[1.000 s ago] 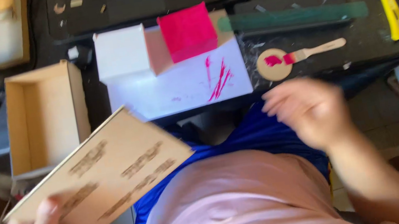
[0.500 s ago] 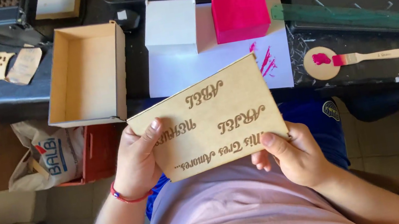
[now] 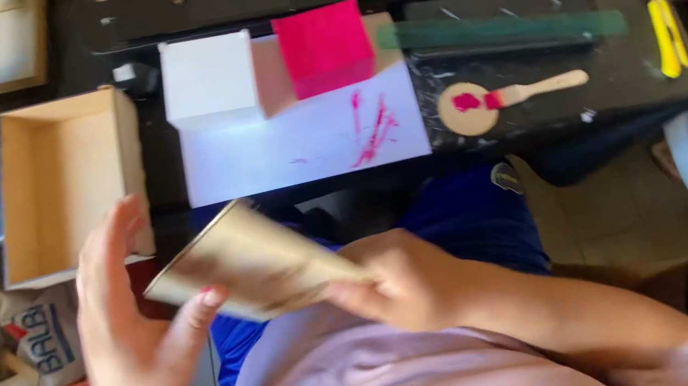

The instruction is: Peeling the protective paper layer off a laser-engraved wooden plaque

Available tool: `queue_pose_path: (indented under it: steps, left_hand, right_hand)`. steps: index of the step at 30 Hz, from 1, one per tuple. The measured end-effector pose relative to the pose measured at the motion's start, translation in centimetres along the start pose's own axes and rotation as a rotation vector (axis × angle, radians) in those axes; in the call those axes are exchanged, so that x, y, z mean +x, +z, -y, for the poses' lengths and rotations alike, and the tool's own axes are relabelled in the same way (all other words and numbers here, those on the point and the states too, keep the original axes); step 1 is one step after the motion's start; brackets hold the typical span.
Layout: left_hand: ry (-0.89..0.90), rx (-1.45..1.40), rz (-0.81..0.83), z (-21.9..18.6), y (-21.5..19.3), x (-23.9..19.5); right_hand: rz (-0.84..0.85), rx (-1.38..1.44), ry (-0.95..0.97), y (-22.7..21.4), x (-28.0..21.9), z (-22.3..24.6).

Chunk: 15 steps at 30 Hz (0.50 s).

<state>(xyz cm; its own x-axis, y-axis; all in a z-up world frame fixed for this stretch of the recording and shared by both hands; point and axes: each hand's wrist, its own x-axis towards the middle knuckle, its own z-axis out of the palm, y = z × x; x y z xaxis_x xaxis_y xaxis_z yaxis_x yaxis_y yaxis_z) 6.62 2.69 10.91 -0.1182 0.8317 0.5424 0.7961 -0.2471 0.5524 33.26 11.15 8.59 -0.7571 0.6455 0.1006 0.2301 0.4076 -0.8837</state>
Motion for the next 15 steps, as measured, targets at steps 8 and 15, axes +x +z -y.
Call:
queue_pose_path:
  steps: [8, 15]
  left_hand:
    - [-0.244, 0.219, 0.341, 3.7, -2.0, 0.0]
    - [-0.303, 0.09, 0.071, 5.9, -3.0, -4.3]
  right_hand:
    - [0.18, -0.109, -0.282, -4.4, 1.1, -0.1]
    - [-0.793, -0.813, 0.302, -24.5, -4.5, -12.5]
